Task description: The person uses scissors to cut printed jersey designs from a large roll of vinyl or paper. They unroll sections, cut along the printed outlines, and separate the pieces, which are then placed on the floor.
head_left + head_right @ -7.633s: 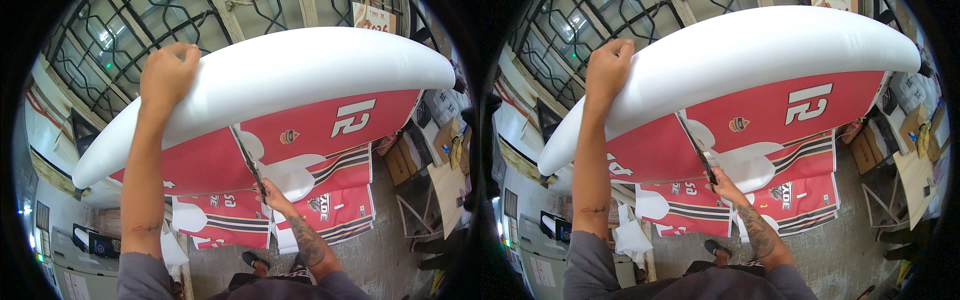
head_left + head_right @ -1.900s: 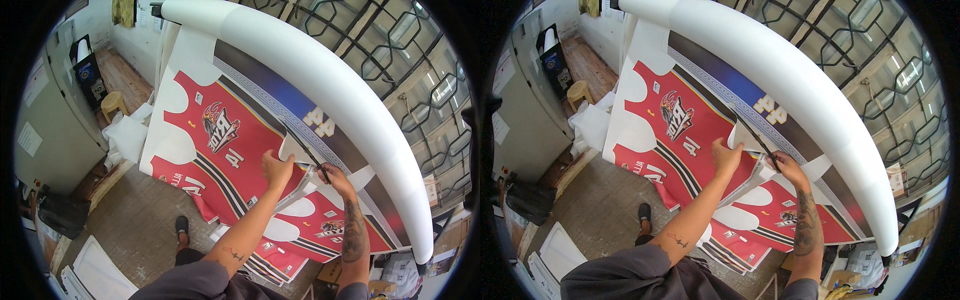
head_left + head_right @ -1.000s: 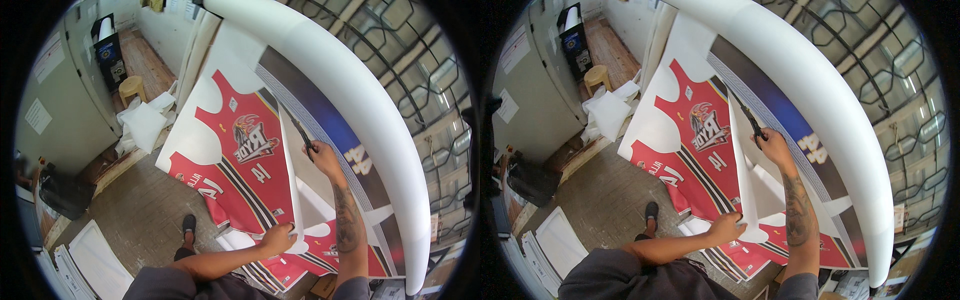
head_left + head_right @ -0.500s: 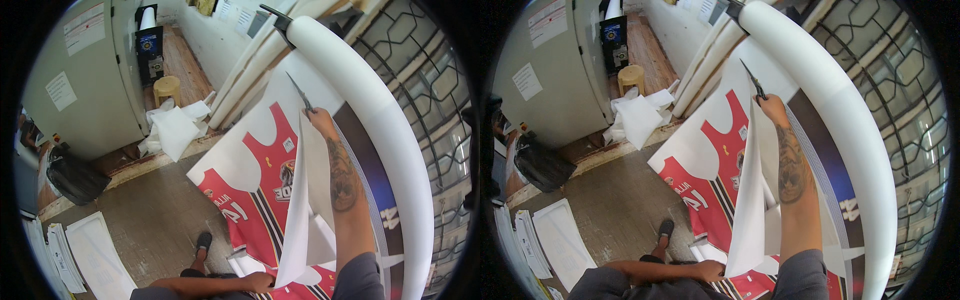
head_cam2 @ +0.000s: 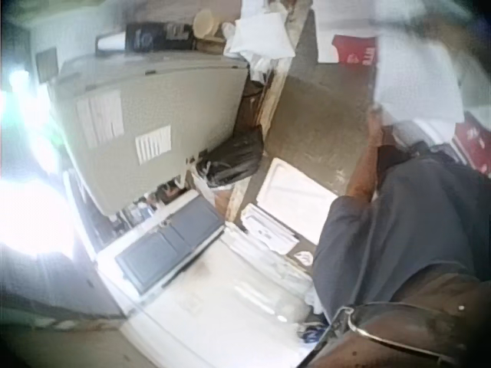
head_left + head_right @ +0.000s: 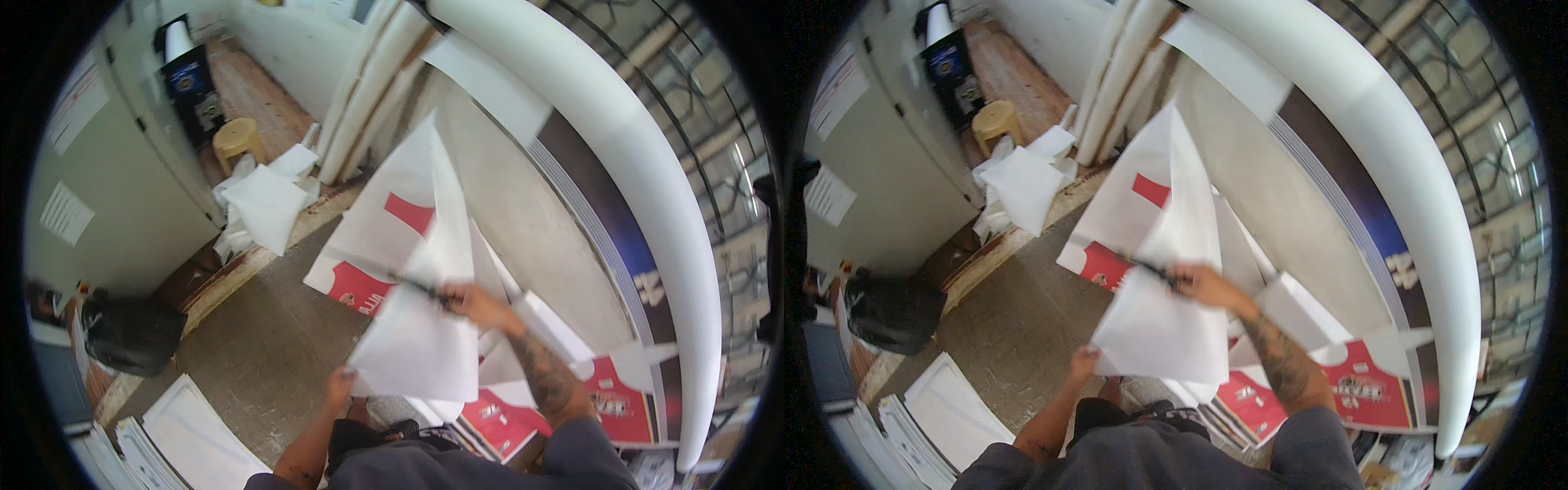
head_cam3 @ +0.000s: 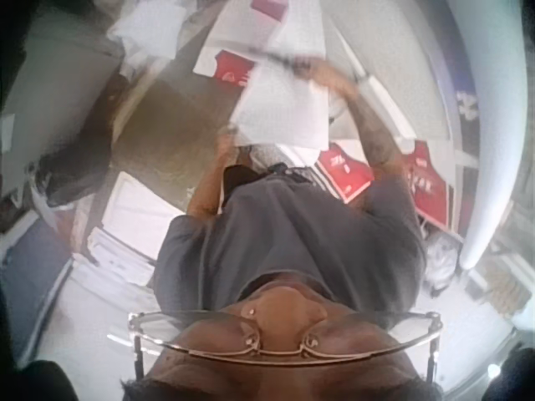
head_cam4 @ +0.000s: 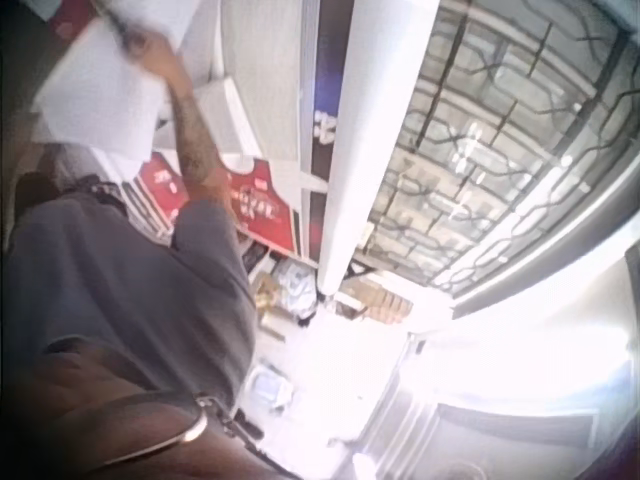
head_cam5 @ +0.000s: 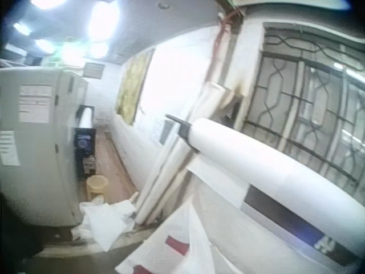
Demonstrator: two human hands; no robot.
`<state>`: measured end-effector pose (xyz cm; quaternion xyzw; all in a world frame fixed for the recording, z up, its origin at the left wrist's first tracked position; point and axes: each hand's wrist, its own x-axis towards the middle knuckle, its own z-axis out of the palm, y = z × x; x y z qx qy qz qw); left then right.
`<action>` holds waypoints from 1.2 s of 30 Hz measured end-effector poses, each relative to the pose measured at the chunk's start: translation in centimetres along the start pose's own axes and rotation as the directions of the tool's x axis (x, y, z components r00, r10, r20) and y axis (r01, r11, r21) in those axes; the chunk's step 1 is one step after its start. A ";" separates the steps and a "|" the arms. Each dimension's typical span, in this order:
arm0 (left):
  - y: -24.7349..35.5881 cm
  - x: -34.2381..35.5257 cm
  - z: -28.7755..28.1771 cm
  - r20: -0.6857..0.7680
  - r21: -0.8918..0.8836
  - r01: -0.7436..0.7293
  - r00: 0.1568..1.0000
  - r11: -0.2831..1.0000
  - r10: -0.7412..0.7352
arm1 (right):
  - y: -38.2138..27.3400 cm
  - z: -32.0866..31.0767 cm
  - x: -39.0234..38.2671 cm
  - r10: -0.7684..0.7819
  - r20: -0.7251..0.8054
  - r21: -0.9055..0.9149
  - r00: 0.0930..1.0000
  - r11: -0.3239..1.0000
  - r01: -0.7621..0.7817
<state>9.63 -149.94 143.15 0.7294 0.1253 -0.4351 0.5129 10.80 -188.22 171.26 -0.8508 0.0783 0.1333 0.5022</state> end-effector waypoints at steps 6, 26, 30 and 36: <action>-3.6 2.6 -10.9 -0.052 0.241 -0.075 0.995 0.968 0.090 | 8.5 22.9 -27.6 0.576 -0.096 -0.062 0.812 0.810 -0.583; -5.4 1.0 -12.9 0.068 0.925 -0.229 0.884 0.302 0.463 | -8.5 83.7 -62.2 0.914 0.375 0.906 -0.152 -0.396 -0.149; -5.4 -2.0 -9.4 0.045 0.974 -0.151 0.859 0.168 0.510 | -10.5 87.4 -63.3 0.903 0.419 0.906 -0.096 -0.422 -0.024; -9.2 -11.5 1.3 0.096 0.994 -0.060 0.867 -0.089 0.490 | -6.4 90.0 -67.5 0.909 0.406 0.907 -0.097 -0.387 0.164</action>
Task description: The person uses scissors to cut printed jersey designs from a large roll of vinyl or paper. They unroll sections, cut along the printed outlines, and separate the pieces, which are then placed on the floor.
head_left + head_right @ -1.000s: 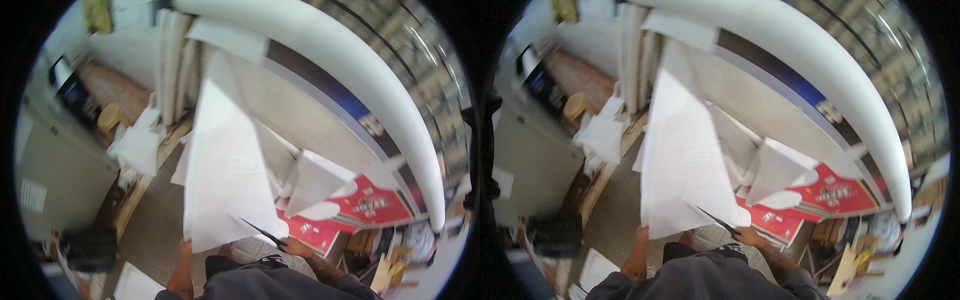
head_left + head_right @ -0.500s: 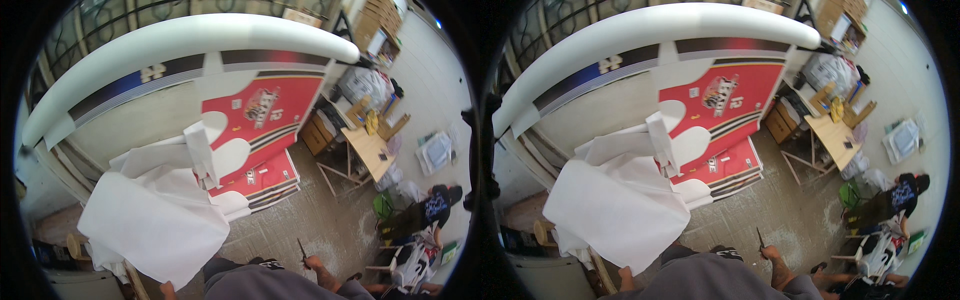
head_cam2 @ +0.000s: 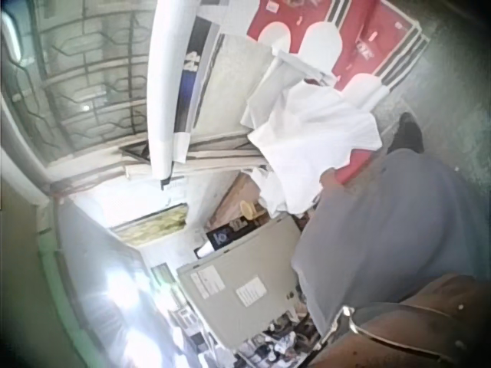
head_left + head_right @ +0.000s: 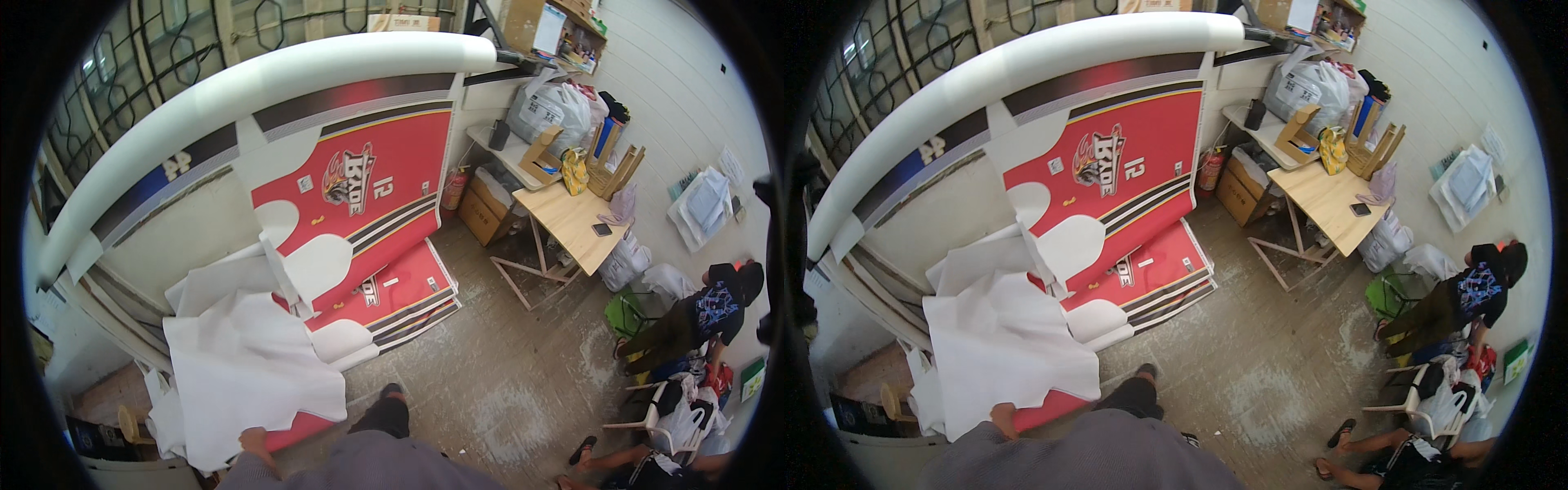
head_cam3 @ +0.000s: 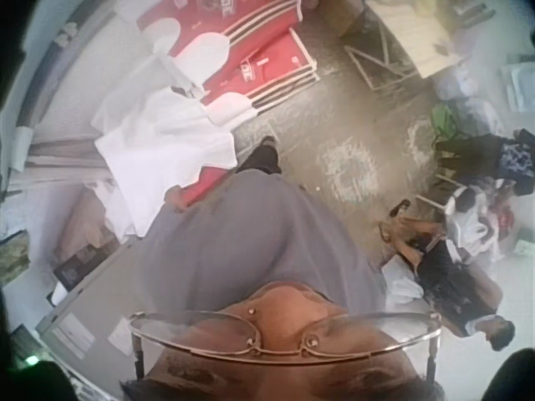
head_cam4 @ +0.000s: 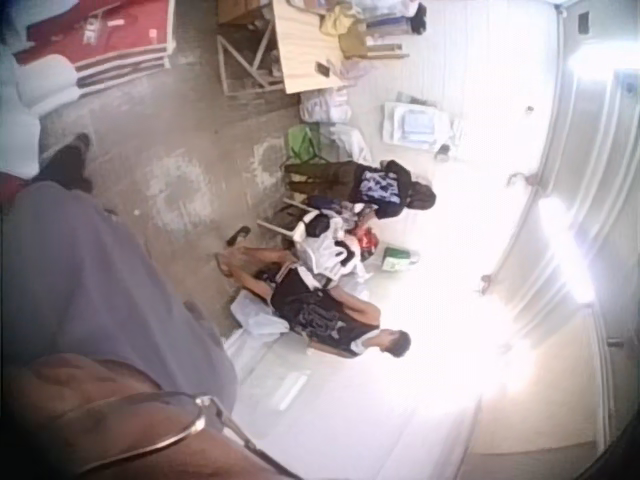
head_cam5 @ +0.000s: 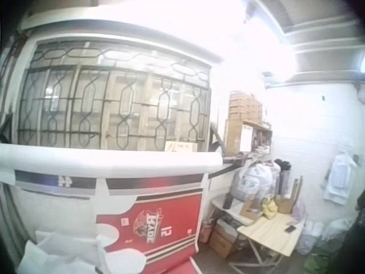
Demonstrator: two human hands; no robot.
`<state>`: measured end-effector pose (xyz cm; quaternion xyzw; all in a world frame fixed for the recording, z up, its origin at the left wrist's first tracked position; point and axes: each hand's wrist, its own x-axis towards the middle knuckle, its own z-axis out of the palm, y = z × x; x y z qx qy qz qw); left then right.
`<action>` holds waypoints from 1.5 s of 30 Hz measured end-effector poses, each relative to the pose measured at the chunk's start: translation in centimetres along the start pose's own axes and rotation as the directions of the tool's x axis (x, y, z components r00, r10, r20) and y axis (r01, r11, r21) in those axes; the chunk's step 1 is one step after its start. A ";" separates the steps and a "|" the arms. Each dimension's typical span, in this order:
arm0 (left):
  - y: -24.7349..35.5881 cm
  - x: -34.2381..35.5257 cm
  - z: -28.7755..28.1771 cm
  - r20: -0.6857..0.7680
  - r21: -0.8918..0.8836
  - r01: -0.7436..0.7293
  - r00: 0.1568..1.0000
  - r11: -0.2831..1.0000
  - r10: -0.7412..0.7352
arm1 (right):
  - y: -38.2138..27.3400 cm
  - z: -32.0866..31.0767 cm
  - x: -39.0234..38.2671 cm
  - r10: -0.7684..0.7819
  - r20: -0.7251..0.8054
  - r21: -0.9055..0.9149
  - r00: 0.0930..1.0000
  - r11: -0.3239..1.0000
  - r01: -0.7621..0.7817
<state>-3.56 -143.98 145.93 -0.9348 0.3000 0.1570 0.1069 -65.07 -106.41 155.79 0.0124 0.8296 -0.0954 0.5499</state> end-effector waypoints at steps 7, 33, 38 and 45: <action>17.8 -9.1 6.2 0.627 -0.018 -0.497 0.670 0.868 0.397 | -3.5 -4.7 7.2 0.002 0.044 0.117 0.999 0.993 -0.008; 64.9 -44.8 0.5 0.310 -0.668 -0.396 0.621 0.630 0.720 | -78.2 -53.4 16.0 -0.932 0.081 -0.197 0.353 0.332 0.922; 75.8 -50.1 -4.3 0.221 -0.667 -0.410 0.689 0.622 0.691 | -100.4 -57.8 9.6 -0.980 0.192 -0.412 0.051 -0.033 0.911; 98.4 -57.6 -14.5 0.086 -0.994 0.111 0.618 0.022 0.782 | -113.0 -58.5 6.1 -0.870 0.379 -0.277 -0.316 -0.433 0.858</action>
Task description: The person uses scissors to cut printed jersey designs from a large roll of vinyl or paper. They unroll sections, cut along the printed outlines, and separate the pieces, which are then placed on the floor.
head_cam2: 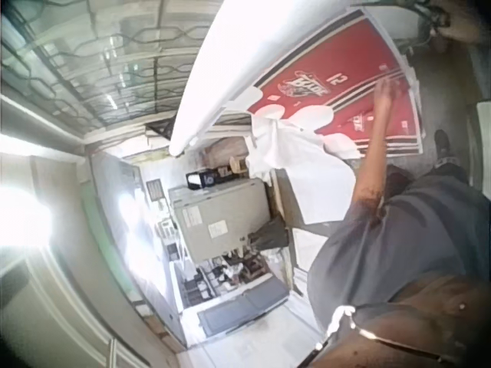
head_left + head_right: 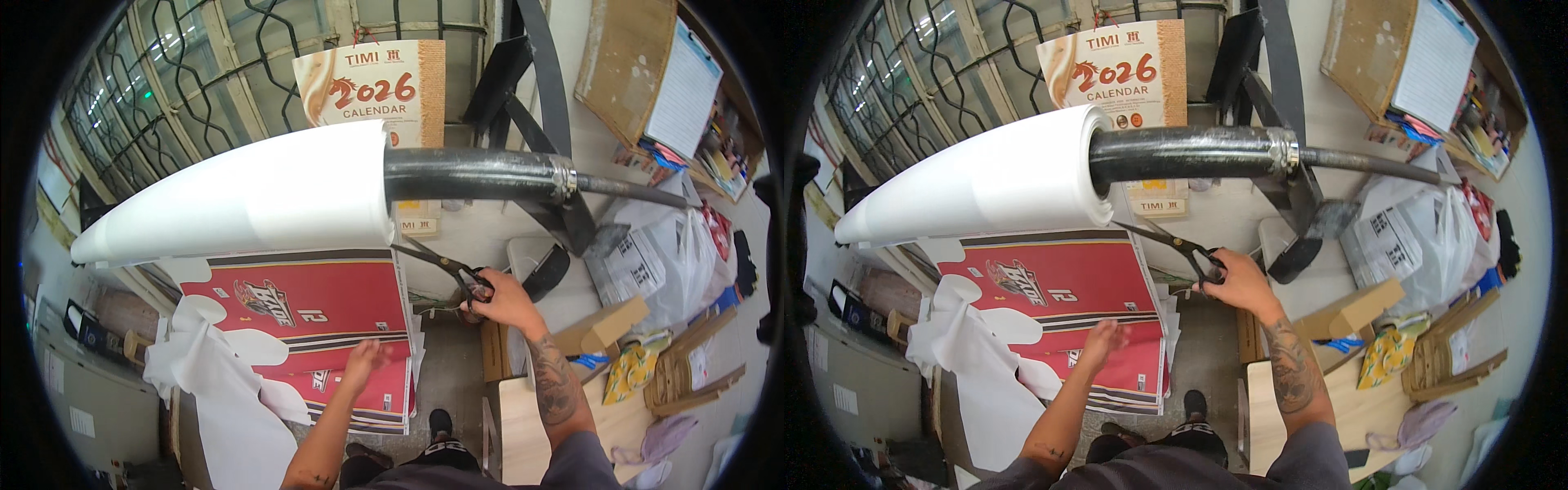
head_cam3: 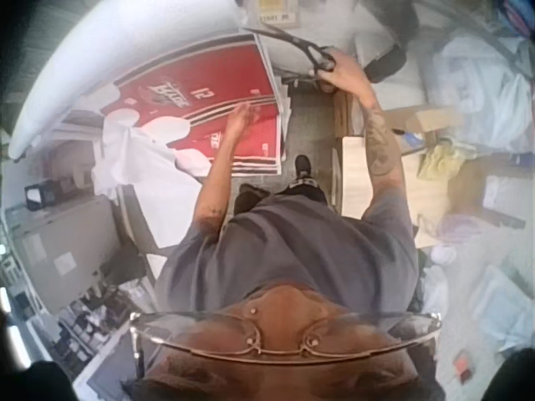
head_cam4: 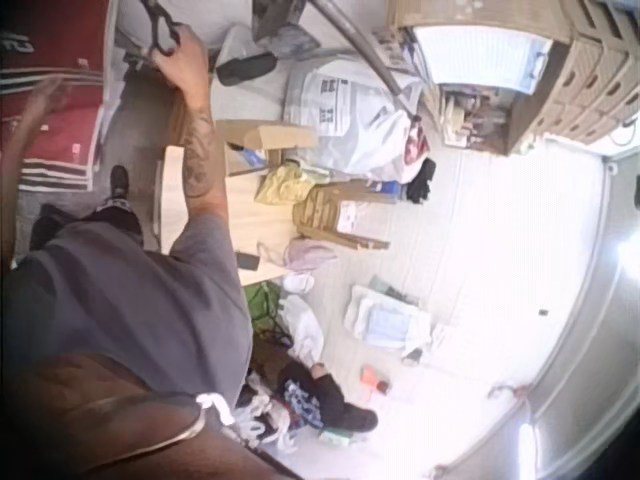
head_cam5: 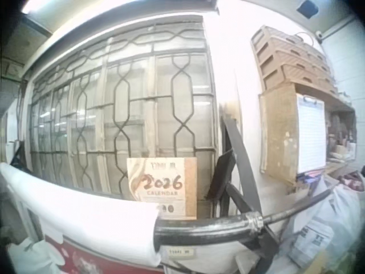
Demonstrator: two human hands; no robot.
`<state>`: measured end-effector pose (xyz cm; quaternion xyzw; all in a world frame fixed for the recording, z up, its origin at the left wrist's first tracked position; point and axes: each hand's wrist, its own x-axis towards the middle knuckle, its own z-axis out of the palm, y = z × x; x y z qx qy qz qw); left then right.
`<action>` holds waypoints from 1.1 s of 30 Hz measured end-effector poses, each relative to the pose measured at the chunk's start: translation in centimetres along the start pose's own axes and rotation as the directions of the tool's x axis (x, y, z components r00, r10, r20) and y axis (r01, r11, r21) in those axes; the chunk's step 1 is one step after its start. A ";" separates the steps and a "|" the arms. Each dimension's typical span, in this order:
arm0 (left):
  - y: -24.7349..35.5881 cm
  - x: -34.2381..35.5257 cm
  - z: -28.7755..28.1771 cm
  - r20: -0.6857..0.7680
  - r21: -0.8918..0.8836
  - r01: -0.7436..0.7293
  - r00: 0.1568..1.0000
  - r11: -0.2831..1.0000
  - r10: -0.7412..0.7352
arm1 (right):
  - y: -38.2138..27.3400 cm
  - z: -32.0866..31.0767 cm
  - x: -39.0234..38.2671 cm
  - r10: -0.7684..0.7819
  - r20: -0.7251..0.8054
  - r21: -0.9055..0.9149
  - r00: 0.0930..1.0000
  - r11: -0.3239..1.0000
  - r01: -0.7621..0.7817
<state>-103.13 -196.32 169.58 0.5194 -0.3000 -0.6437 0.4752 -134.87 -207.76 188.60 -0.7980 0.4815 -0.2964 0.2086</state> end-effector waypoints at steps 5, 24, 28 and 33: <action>6.3 7.2 9.3 0.169 -0.743 0.019 0.973 0.669 0.159 | 1.1 -0.8 1.7 0.028 0.149 0.030 0.988 0.999 -0.033; 7.9 10.3 14.0 -0.121 -0.989 -0.118 0.992 0.083 -0.029 | -0.2 0.6 6.0 -0.111 0.351 -0.092 0.930 0.984 0.152; 7.5 8.5 13.8 -0.081 -0.984 -0.080 0.997 0.159 0.004 | -3.9 5.6 9.3 -0.293 0.373 -0.007 0.880 0.948 0.319; 5.8 6.2 13.5 0.028 -0.980 0.022 0.999 0.196 0.028 | -10.9 13.3 13.8 -0.224 0.479 0.030 0.849 0.971 0.239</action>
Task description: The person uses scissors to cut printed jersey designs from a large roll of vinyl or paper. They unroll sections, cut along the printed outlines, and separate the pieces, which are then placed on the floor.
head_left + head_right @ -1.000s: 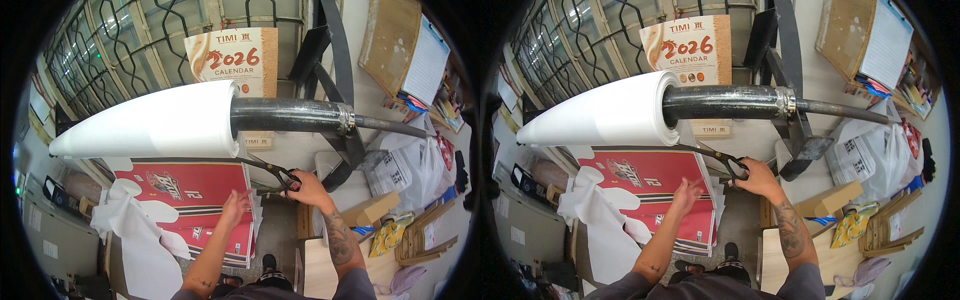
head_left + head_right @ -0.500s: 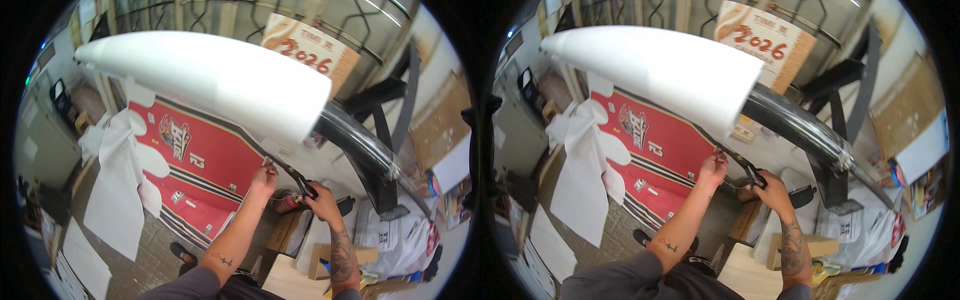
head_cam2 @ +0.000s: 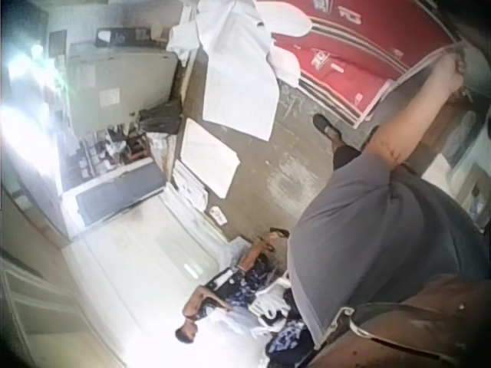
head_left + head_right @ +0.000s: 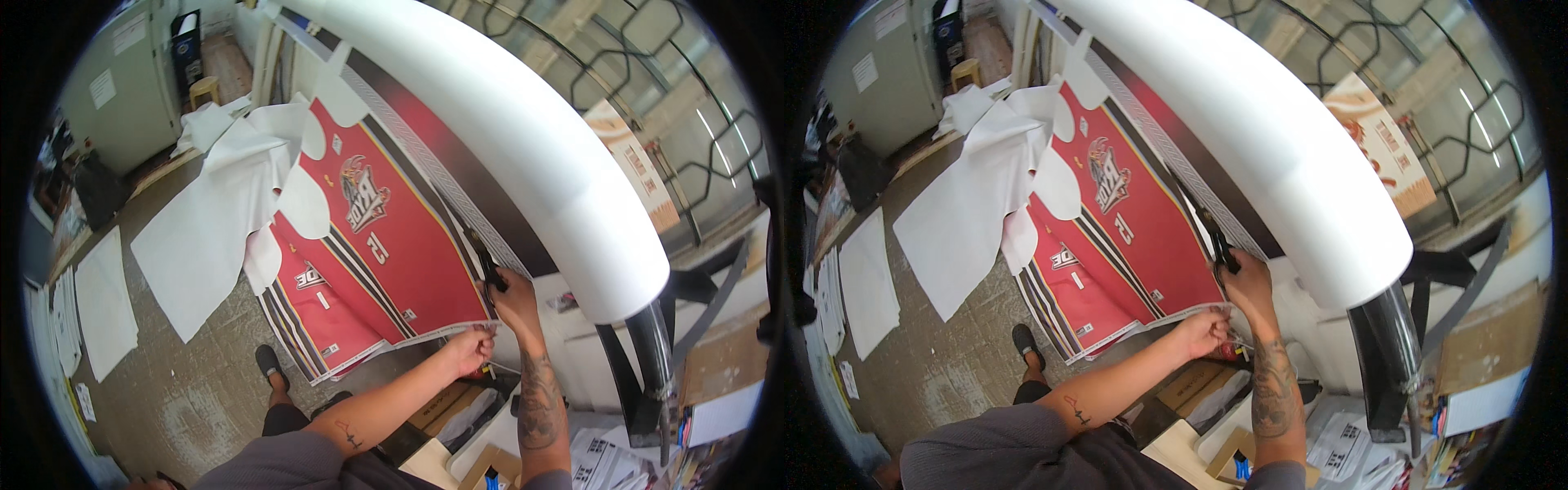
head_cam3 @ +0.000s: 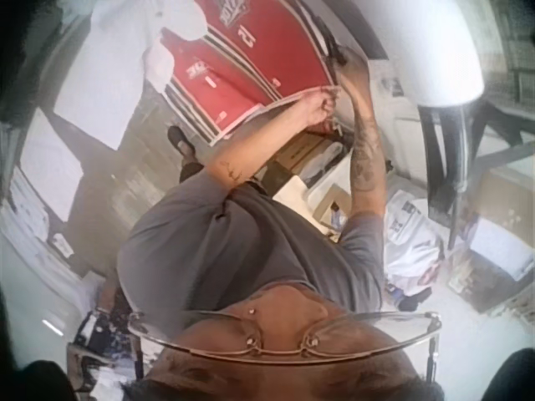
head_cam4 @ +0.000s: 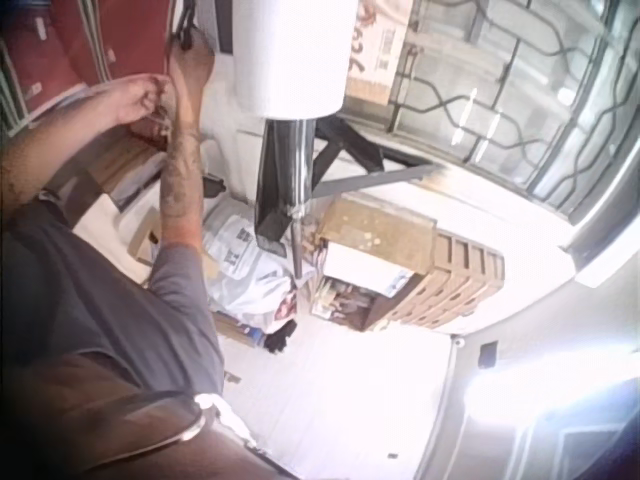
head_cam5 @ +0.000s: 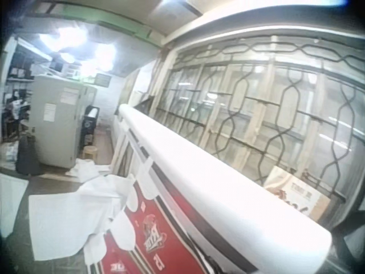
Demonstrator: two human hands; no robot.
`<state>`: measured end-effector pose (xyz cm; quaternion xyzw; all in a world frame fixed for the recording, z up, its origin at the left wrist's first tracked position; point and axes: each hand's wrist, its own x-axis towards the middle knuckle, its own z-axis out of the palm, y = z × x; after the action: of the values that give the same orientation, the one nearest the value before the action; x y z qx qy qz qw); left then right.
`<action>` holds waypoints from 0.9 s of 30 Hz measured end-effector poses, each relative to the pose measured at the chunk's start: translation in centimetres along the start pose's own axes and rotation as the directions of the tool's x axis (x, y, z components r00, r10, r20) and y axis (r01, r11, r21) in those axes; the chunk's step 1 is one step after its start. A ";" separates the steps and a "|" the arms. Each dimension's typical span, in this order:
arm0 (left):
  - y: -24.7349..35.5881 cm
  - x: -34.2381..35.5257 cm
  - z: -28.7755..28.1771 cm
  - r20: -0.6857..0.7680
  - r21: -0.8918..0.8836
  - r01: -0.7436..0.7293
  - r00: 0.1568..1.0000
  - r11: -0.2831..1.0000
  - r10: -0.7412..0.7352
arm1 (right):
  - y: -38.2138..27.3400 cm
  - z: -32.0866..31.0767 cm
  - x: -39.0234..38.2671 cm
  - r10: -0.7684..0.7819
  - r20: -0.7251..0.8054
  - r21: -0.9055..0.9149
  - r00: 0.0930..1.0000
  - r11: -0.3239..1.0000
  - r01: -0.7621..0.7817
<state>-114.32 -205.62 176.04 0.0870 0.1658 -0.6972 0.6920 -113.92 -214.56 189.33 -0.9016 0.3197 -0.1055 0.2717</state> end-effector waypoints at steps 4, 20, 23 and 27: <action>0.3 -2.2 -1.4 0.000 0.048 0.069 0.998 0.996 -0.069 | -5.1 3.4 7.0 -0.025 0.022 -0.055 0.999 0.998 0.026; 3.3 -13.0 -16.9 0.082 0.550 0.294 0.913 0.782 -0.400 | -26.5 21.3 34.6 -0.156 0.084 0.033 0.984 0.988 0.153; 7.1 -18.0 -21.8 -0.074 0.638 0.406 0.878 0.654 -0.474 | -29.2 23.4 38.9 -0.195 0.067 0.008 0.979 0.981 0.195; 17.7 -26.1 -26.1 -0.112 0.985 0.093 0.986 0.146 0.125 | -30.4 25.6 42.8 -0.453 0.069 -0.295 0.889 0.842 0.452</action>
<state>-98.84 -171.76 158.96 0.5774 -0.2742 -0.6184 0.4572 -55.79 -211.18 185.75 -0.9821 0.1108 -0.1176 0.0973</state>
